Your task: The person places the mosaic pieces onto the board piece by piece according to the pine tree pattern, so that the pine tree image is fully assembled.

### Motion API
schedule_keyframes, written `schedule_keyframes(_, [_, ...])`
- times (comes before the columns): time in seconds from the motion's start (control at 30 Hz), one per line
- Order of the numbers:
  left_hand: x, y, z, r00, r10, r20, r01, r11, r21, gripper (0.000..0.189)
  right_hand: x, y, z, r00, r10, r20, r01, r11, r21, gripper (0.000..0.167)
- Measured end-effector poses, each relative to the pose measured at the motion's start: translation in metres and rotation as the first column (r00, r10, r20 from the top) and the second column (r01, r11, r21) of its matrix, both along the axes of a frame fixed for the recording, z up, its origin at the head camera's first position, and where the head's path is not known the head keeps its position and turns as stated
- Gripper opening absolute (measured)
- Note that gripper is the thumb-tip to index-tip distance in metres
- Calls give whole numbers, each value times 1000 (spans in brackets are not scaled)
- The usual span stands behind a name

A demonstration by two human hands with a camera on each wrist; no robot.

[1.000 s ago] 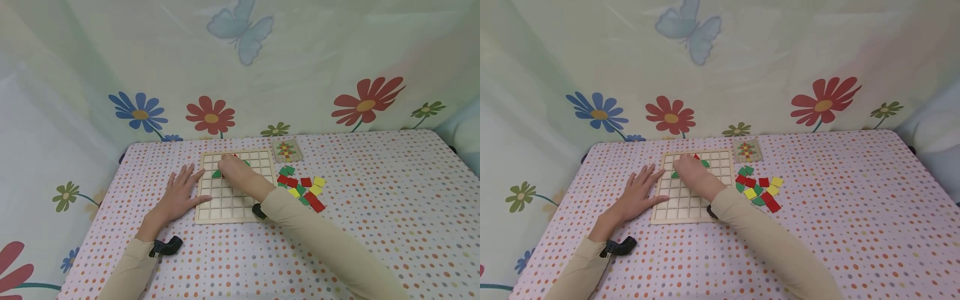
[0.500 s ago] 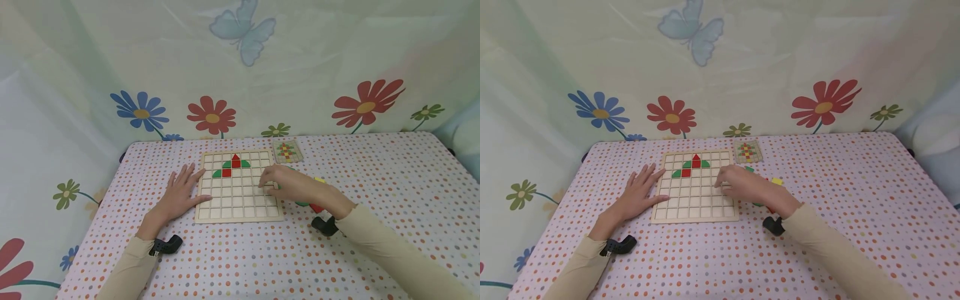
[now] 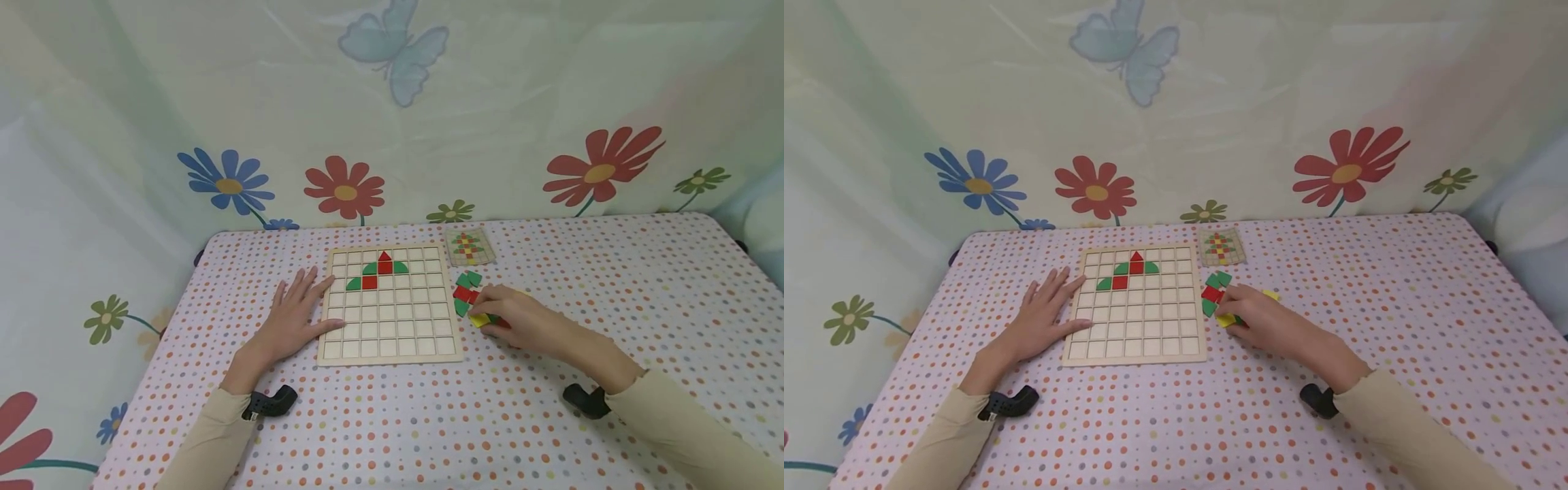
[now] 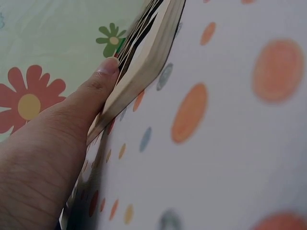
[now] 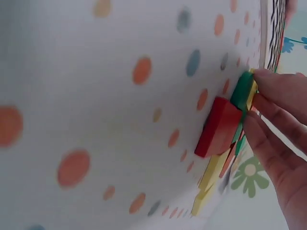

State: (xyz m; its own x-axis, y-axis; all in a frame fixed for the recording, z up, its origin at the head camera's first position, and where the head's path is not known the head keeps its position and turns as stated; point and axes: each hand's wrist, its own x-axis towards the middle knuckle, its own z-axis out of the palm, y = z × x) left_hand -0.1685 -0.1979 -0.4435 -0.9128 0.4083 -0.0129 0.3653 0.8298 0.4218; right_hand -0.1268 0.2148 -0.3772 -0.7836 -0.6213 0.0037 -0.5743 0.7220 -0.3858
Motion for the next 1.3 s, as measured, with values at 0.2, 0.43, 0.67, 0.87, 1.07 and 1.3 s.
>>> schedule_keyframes(0.2, [-2,4,1,1000,-9,-11,9,1000,8,94,1,-6,0,998,-39,-50,40,999,17,24])
schedule_keyframes(0.43, [-2,3,0,1000,-11,-4,11,1000,-10,93,-3,-14,2,996,-89,10,88,995,40,23])
schedule_keyframes(0.67, [-2,2,0,1000,-9,11,9,1000,-7,93,-5,-15,4,995,-92,40,90,995,50,24])
schedule_keyframes(0.87, [-1,1,0,1000,-12,15,12,1000,-6,93,-11,-12,2,992,-87,88,86,996,9,25])
schedule_keyframes(1.07, [-1,-1,2,1000,-8,11,8,1000,-7,93,-12,-6,-2,992,-84,92,90,994,-65,25])
schedule_keyframes(1.3, [-1,0,1,1000,-10,10,10,1000,-3,93,-12,-1,-2,988,-117,105,129,985,-116,21])
